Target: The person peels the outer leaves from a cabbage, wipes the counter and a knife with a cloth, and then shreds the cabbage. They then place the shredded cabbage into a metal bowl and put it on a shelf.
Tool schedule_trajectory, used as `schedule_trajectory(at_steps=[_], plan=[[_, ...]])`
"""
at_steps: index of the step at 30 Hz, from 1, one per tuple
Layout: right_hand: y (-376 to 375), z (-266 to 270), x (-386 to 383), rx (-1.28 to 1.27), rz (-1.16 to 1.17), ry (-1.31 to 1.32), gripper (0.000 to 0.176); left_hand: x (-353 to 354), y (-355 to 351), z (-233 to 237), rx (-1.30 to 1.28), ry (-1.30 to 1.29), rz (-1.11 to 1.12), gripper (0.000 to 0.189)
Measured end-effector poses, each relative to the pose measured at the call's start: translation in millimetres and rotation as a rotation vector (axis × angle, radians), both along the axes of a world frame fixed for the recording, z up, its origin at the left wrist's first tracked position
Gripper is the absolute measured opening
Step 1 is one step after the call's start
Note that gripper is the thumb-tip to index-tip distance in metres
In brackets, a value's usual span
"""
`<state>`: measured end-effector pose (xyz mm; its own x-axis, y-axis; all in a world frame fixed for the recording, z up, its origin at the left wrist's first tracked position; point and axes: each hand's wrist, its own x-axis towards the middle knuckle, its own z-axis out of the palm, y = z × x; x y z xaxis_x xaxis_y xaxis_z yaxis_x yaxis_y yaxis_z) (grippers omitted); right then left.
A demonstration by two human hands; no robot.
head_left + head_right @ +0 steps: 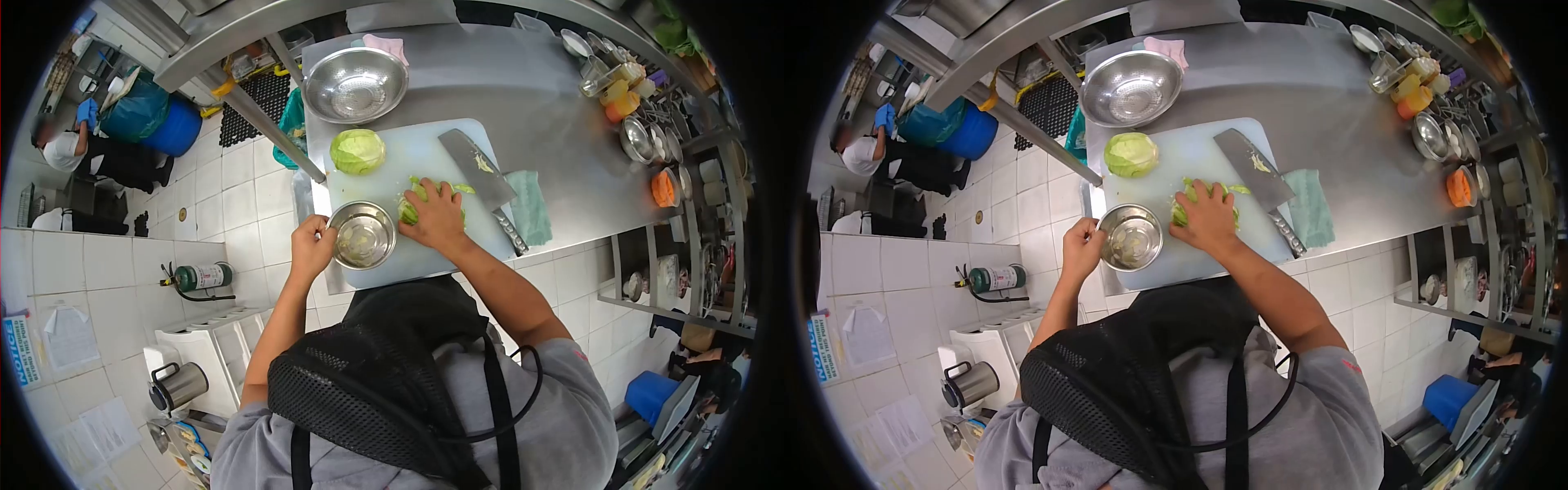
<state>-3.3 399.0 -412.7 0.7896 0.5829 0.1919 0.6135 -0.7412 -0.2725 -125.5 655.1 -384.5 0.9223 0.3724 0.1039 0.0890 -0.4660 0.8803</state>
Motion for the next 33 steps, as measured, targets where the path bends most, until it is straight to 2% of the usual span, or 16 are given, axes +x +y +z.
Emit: schedule_trajectory(at_steps=[4, 10, 13, 15, 16, 18, 19, 21, 25, 27, 30, 31, 33], plan=[[-2, 9, 6, -0.048, 0.018, 0.007, 0.063, 10, -3, 0, 0.028, 0.016, 0.005, 0.020], [-4, 30, 18, -0.126, 0.051, 0.193, 0.062, 19, -6, 1, 0.023, -0.015, -0.010, 0.018], [-14, 36, 29, -0.098, 0.056, 0.304, 0.061, 20, -7, 4, -0.016, 0.087, 0.015, 0.021], [-25, 37, 42, 0.175, 0.028, 0.463, 0.055, 22, -8, 2, -0.017, 0.021, -0.014, 0.020], [-30, 38, 47, 0.166, 0.030, 0.463, 0.055, 23, -9, 2, -0.025, 0.020, -0.010, 0.020], [-40, 43, 57, 0.456, 0.047, 0.645, 0.047, 28, -16, 2, -0.008, 0.003, -0.022, 0.019], [-41, 57, 57, 0.447, 0.050, 0.644, 0.047, 31, -22, 4, -0.015, 0.001, -0.018, 0.019], [-45, 87, 55, 0.596, 0.082, 0.933, 0.042, 36, -36, 6, 0.002, 0.024, -0.036, 0.023], [-40, 109, 51, 0.664, 0.247, 0.927, 0.044, 46, -58, 2, -0.024, -0.001, -0.102, 0.030], [-33, 113, 47, 0.761, 0.370, 1.025, 0.043, 49, -62, 2, -0.031, 0.004, -0.106, 0.030], [-18, 111, 42, 0.782, 0.396, 1.126, 0.044, 47, -60, 0, -0.062, 0.061, -0.107, 0.029], [-14, 109, 39, 0.781, 0.397, 1.130, 0.044, 45, -59, -1, -0.084, 0.112, -0.101, 0.028], [-4, 103, 33, 0.632, 0.382, 0.977, 0.047, 41, -58, -2, -0.111, 0.094, -0.109, 0.027]])
